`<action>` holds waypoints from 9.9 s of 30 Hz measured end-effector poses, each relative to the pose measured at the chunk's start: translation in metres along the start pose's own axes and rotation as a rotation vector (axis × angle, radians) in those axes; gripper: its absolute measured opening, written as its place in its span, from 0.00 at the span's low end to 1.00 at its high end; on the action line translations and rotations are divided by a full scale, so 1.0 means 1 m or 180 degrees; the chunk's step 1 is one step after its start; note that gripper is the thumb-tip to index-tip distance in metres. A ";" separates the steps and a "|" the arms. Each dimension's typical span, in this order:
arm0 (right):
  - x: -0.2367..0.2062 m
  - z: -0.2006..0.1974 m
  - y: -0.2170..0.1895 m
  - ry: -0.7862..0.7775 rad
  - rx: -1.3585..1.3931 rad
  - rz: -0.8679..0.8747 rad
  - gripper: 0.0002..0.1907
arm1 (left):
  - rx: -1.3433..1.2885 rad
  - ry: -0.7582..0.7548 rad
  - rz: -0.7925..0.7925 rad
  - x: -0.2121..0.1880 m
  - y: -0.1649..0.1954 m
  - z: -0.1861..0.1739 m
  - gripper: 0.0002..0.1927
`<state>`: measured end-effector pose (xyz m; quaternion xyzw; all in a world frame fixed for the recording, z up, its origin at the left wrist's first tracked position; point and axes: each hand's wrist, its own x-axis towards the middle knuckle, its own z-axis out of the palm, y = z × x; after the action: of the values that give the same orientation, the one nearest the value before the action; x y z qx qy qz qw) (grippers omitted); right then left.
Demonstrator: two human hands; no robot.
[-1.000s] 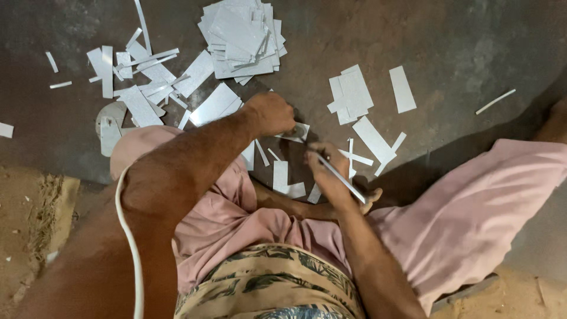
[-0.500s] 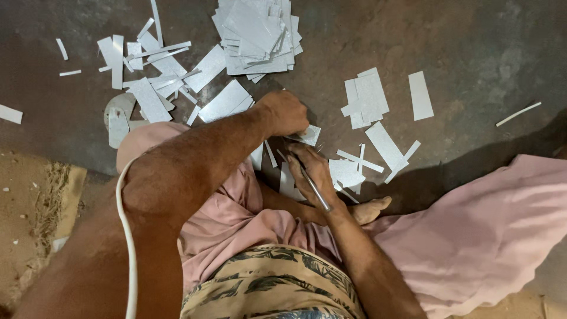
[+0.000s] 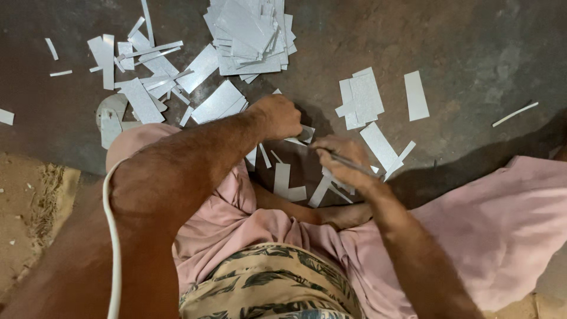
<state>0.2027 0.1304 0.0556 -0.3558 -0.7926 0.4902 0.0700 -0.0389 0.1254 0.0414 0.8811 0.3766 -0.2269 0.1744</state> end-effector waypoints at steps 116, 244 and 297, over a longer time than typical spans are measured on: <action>0.060 0.014 0.020 0.0179 0.0525 0.0142 0.07 | -0.0534 0.1413 -0.2160 0.003 0.123 0.055 0.15; 0.000 -0.003 -0.033 0.1852 0.1471 0.1200 0.10 | -0.6180 0.3568 -0.2197 -0.046 0.029 0.038 0.24; 0.006 0.057 0.019 0.1381 0.2045 0.1598 0.12 | -0.6133 0.2498 -0.2795 -0.034 0.058 0.070 0.10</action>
<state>0.1814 0.0981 0.0095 -0.5914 -0.4568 0.6271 0.2201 -0.0355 0.0337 0.0091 0.1809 0.7005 0.4090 0.5561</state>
